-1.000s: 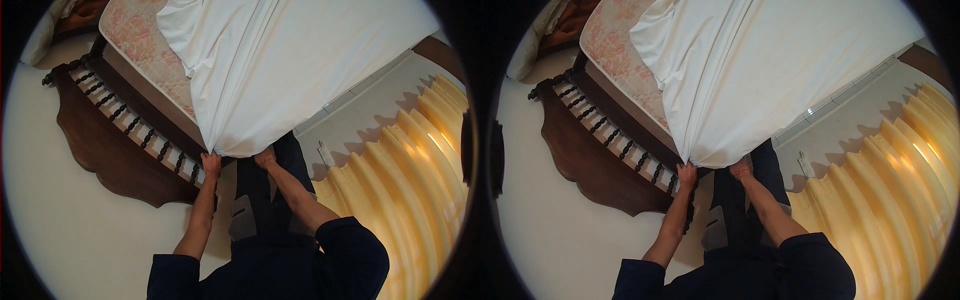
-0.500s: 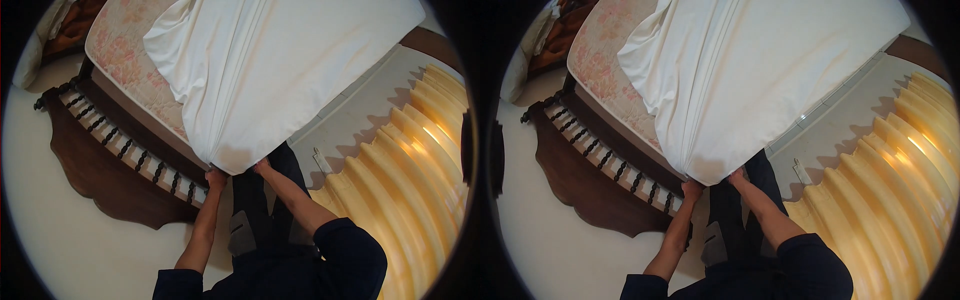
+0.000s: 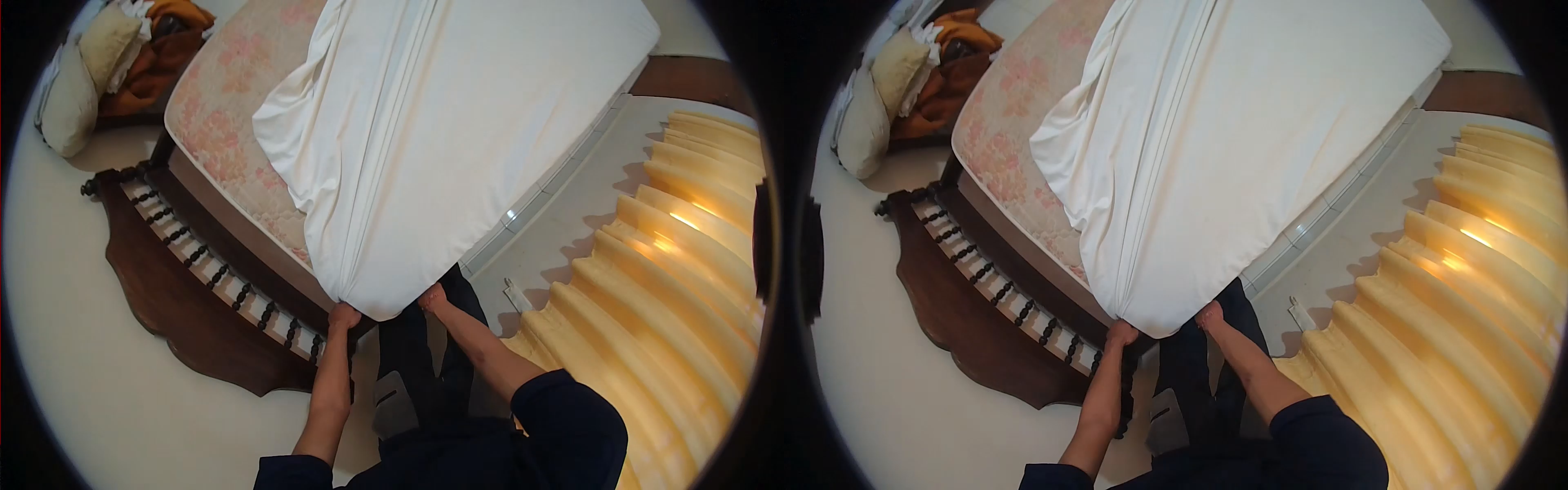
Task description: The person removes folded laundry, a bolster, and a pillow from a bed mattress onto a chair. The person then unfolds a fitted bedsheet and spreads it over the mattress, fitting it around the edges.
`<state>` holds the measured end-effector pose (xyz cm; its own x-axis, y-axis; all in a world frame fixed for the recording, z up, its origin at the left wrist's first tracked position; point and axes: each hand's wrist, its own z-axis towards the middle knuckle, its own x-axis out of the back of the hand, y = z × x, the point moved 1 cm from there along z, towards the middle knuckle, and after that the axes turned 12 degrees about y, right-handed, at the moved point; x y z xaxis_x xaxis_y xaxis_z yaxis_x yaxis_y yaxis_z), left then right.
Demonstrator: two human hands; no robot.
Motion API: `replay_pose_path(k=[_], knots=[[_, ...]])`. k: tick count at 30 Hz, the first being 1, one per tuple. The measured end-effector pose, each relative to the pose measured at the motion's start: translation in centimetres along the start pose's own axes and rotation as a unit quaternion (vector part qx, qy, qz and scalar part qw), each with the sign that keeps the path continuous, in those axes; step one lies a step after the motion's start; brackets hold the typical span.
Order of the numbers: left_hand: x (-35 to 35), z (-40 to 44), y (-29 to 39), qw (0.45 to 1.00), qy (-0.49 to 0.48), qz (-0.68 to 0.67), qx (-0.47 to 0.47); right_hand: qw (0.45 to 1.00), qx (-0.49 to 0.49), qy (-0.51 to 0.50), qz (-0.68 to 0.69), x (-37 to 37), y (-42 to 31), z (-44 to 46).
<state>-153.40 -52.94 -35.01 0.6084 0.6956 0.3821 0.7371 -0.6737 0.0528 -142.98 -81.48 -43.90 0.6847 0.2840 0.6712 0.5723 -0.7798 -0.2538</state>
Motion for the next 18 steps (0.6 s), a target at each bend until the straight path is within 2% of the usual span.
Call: replay_pose_path(k=[1, 2, 3, 4, 7, 12, 15, 17, 18], knots=[[0.0, -0.8, -0.5, 1.0, 0.01, 0.004, -0.011, 0.998, 0.006, -0.059, 0.008, 5.9, -1.0, -2.0], [0.4, -1.2, -0.6, 0.995, 0.044, -0.091, 0.008, 0.993, 0.01, -0.117, 0.016, 11.9, -1.9, -4.1], [1.0, -2.0, -0.6, 0.98, 0.074, -0.185, 0.024, 0.993, 0.033, -0.105, 0.048, 12.4, -1.3, -5.2], [1.0, -2.4, -1.0, 0.976, 0.079, -0.201, 0.021, 0.991, 0.057, -0.091, 0.08, 12.0, 0.1, -6.3], [3.3, -4.1, -0.9, 0.969, 0.094, -0.229, -0.008, 0.993, 0.064, -0.067, 0.078, 17.2, 2.7, -9.3], [8.1, -6.6, 0.9, 0.949, 0.151, -0.268, -0.063, 0.989, -0.029, 0.042, 0.141, 30.1, 5.9, -14.4], [10.7, -7.3, 1.4, 0.944, 0.178, -0.265, -0.086, 0.98, -0.039, 0.118, 0.158, 32.7, 10.2, -14.6], [12.3, -6.2, 2.0, 0.928, 0.182, -0.318, -0.063, 0.97, -0.054, 0.151, 0.183, 36.6, 12.6, -14.9], [12.1, -4.5, 1.7, 0.909, 0.203, -0.354, -0.087, 0.965, -0.053, 0.172, 0.191, 38.0, 14.0, -14.9]])
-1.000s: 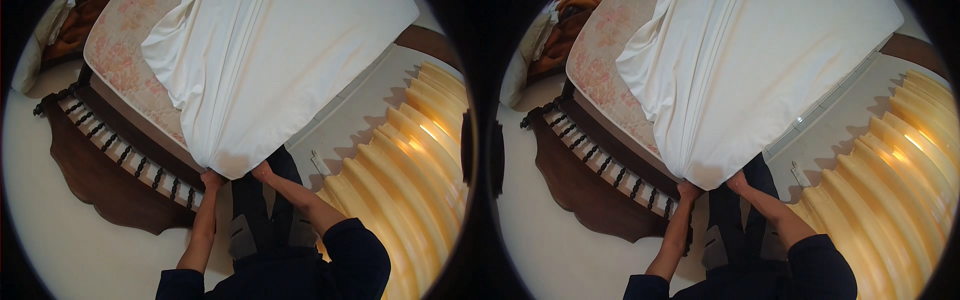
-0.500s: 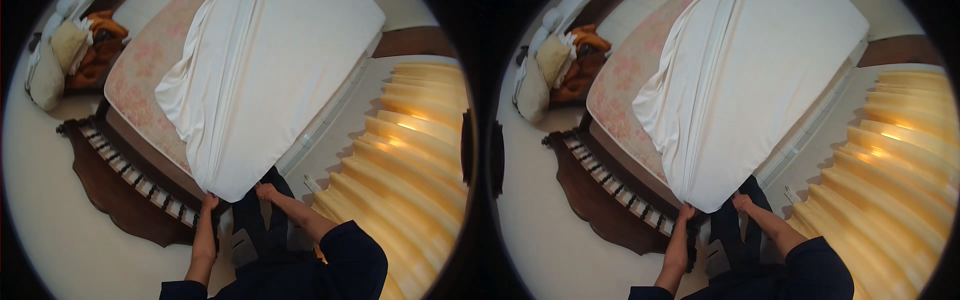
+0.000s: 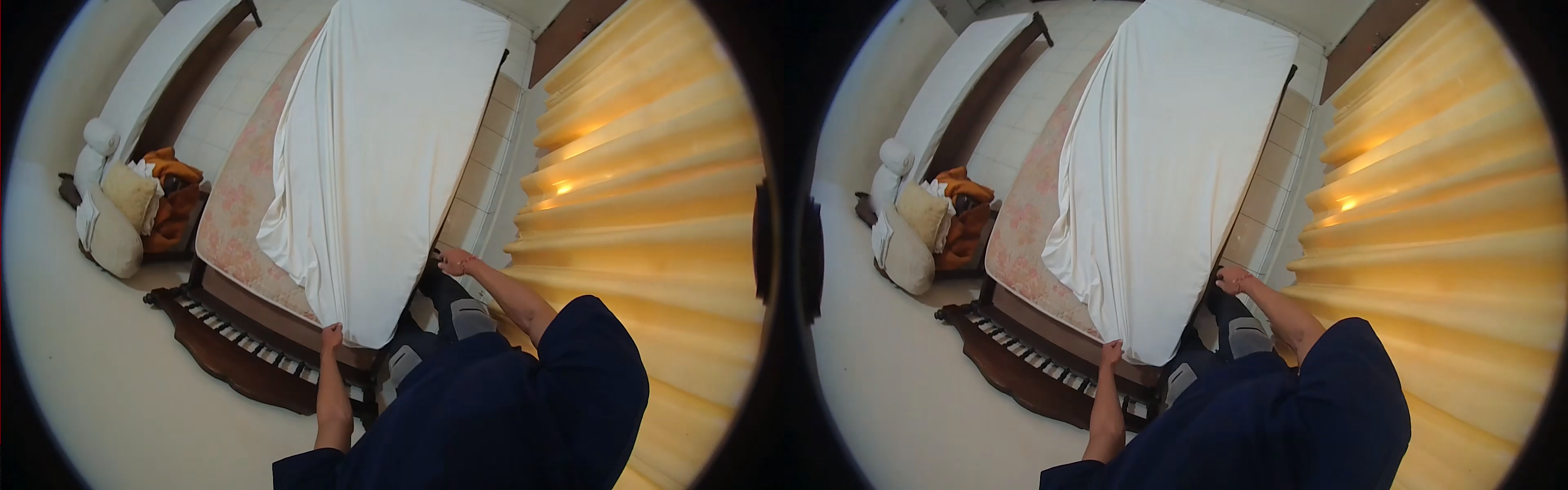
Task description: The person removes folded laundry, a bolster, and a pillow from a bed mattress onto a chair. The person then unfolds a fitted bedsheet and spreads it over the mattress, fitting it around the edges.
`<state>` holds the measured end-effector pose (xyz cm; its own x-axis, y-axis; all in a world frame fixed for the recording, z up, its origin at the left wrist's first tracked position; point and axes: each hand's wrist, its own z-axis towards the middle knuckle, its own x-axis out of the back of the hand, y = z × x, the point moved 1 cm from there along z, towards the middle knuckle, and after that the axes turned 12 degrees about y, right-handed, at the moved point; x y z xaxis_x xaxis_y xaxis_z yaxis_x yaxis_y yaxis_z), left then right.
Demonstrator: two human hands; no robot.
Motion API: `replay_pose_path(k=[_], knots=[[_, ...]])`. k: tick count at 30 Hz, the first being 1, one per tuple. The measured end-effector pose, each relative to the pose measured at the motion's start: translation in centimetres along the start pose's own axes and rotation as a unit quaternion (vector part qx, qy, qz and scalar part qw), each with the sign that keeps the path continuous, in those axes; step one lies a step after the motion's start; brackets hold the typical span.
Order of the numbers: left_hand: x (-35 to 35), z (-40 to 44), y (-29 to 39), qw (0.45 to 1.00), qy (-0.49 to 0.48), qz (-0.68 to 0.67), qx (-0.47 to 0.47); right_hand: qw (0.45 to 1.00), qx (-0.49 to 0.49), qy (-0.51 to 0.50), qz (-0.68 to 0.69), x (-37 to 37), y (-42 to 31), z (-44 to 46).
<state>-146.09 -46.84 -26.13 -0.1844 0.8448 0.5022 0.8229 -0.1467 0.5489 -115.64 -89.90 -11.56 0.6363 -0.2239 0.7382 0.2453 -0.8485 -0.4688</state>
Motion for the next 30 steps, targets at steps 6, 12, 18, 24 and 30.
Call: replay_pose_path(k=[6, 12, 18, 24, 30], knots=[[1.0, -2.0, 10.0, 0.998, 0.022, -0.032, 0.046, 0.982, -0.062, 0.146, 0.101, 13.5, 3.0, 3.7], [-4.9, -7.4, 22.8, 0.997, 0.029, -0.071, 0.029, 0.956, -0.038, 0.24, 0.162, 28.2, 7.2, 8.2], [-16.8, -8.6, 37.0, 0.995, -0.016, -0.044, -0.093, 0.948, -0.007, 0.29, 0.13, 40.3, 11.5, 11.4], [-25.3, -6.6, 52.6, 0.959, -0.077, 0.021, -0.273, 0.919, -0.007, 0.375, 0.124, 48.6, 16.3, 8.5], [-29.1, -5.4, 66.7, 0.92, -0.107, 0.038, -0.376, 0.907, -0.071, 0.372, 0.185, 50.6, 22.6, 2.7]])
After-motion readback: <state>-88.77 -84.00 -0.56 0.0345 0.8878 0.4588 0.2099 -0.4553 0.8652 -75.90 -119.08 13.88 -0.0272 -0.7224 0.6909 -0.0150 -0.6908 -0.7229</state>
